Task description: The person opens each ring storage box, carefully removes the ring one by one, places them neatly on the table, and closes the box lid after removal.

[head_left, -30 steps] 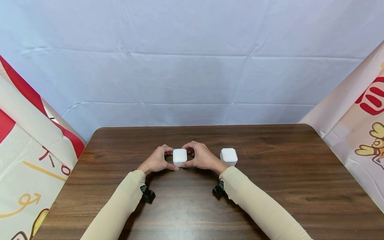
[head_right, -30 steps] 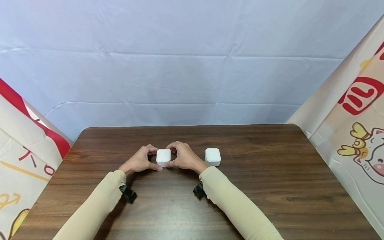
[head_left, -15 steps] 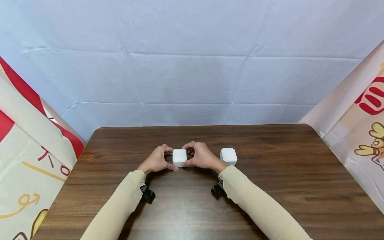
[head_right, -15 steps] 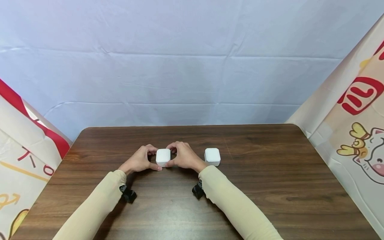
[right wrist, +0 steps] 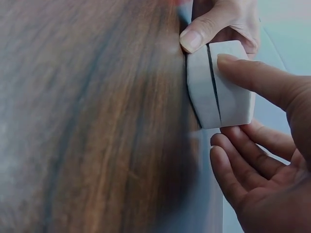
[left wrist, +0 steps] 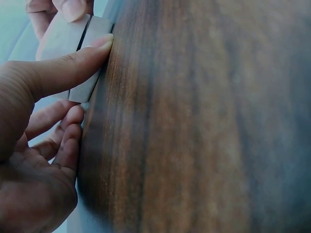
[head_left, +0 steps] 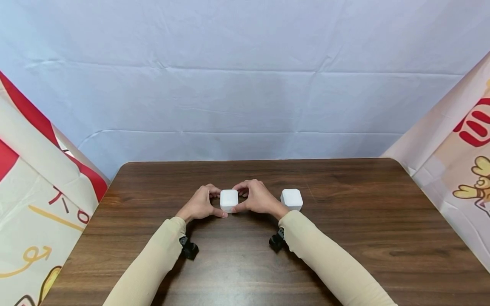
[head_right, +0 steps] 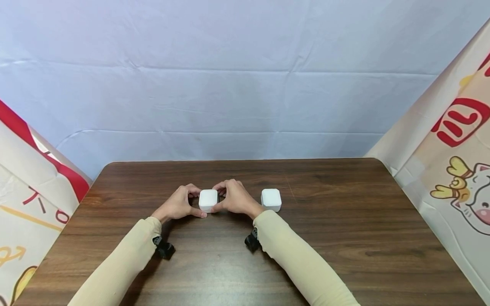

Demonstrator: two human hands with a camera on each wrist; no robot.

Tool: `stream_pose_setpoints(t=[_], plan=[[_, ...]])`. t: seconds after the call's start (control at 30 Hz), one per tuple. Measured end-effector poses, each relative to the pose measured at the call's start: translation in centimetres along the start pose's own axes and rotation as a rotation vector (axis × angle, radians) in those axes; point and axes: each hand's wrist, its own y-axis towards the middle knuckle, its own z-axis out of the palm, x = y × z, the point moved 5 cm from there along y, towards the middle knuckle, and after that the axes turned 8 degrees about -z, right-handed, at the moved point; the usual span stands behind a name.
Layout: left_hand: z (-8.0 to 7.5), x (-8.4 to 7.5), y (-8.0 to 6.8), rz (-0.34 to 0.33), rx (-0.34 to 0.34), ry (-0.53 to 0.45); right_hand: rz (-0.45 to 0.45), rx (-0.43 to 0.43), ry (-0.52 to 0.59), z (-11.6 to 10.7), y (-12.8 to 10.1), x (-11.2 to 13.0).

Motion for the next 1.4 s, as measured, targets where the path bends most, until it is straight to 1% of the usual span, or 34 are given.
stream_pose_setpoints(t=[0.13,0.43,0.73,1.07,1.4], plan=[[0.0,-0.1,0.0,0.001,0.0,0.003,0.015,0.0,0.031,-0.1,0.1,-0.1],[0.0,0.0,0.1,0.028,-0.013,0.023,0.046,0.02,0.084,-0.2,0.4,-0.7],[0.0,0.0,0.2,0.039,-0.016,0.022,0.077,0.025,0.143,-0.3,0.5,-0.9],[0.0,-0.2,0.0,0.057,-0.004,0.015,0.15,0.047,0.244,-0.5,0.7,-1.0],[0.1,-0.1,0.2,0.061,0.004,0.022,0.193,0.07,0.323,-0.7,1.0,-1.0]])
